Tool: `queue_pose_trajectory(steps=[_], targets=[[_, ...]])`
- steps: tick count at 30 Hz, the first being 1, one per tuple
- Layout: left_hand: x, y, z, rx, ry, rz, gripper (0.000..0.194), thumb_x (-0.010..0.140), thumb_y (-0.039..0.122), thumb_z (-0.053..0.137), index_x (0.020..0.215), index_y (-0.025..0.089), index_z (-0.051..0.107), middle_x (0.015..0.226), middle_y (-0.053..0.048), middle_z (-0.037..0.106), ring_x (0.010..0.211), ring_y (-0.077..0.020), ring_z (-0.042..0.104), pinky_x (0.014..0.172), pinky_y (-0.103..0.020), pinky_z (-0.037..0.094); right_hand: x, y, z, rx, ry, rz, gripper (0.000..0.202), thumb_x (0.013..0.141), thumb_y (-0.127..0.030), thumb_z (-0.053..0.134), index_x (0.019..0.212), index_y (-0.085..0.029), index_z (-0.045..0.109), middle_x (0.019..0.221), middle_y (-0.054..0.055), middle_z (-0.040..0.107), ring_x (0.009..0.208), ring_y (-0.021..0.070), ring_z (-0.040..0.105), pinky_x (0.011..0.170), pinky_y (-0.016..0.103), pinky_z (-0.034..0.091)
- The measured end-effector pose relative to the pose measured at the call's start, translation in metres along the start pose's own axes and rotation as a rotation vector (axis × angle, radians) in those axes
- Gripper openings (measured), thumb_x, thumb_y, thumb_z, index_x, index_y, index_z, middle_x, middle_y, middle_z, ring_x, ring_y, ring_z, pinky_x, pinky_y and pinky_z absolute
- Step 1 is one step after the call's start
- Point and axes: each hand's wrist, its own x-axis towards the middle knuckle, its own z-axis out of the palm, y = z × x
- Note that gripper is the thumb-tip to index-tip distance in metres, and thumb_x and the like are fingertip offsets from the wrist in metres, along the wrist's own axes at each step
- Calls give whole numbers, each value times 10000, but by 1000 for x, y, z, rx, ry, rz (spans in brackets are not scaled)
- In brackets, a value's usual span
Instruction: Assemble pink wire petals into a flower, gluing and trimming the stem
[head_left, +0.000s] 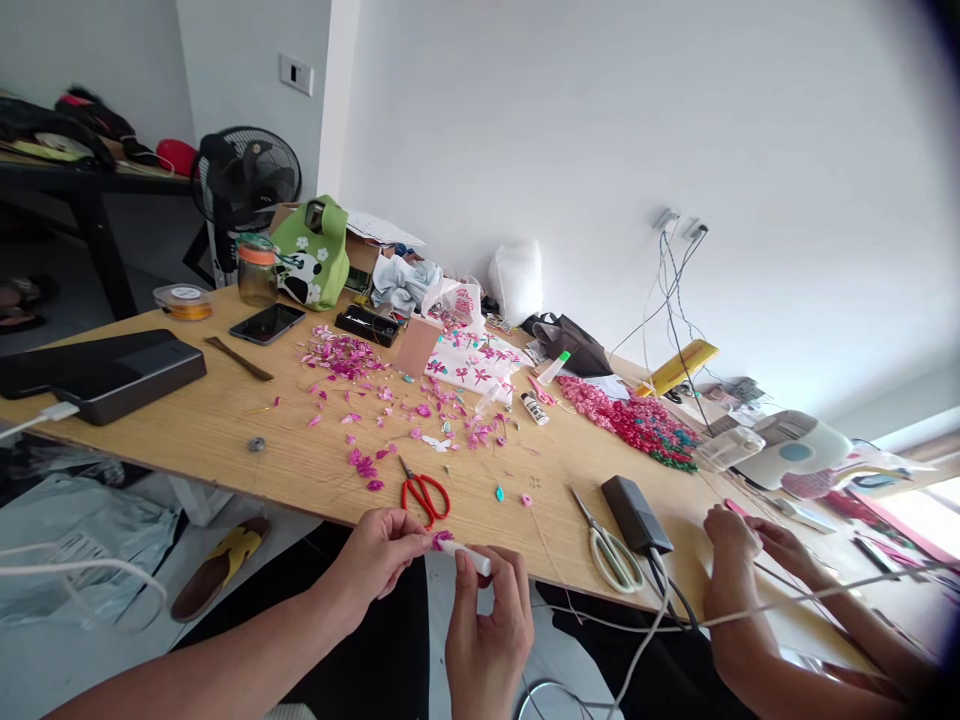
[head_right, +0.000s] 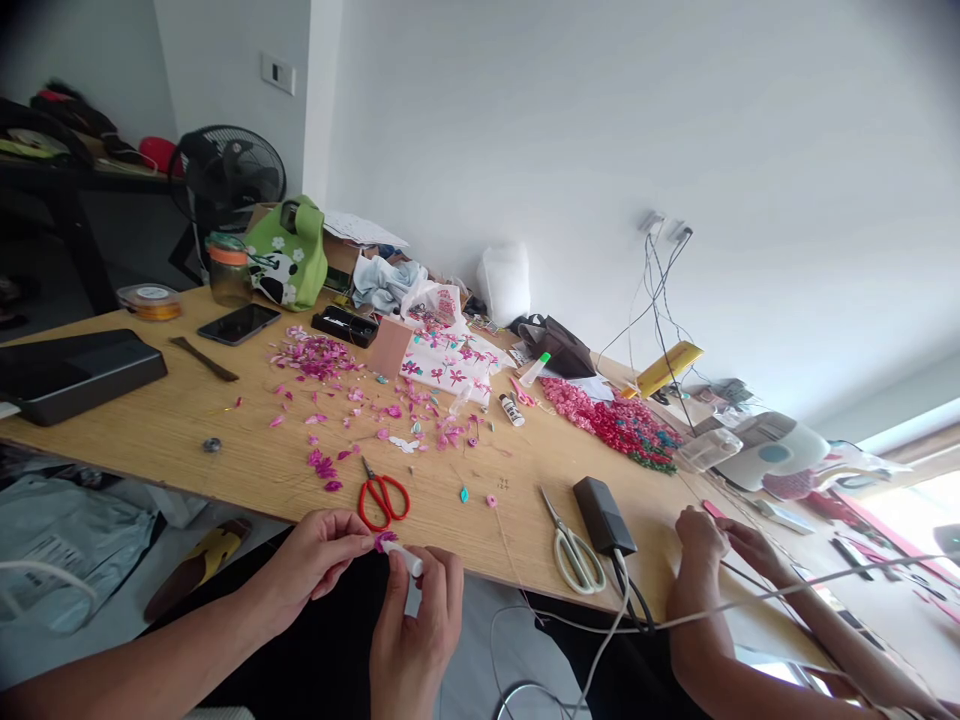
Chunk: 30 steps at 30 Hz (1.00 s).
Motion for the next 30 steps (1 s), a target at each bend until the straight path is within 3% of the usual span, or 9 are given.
queue_pose_trajectory(steps=[30], targets=[[-6,4,3,-20,41,-11,302,573,392,710,572,167,510,407,110,359,334,-16,228,352,-175,108,-2,1,-2,-32,6,1,116,901,-264,526,832,-197,590,777,25,567,705,158,544,644,265,421]])
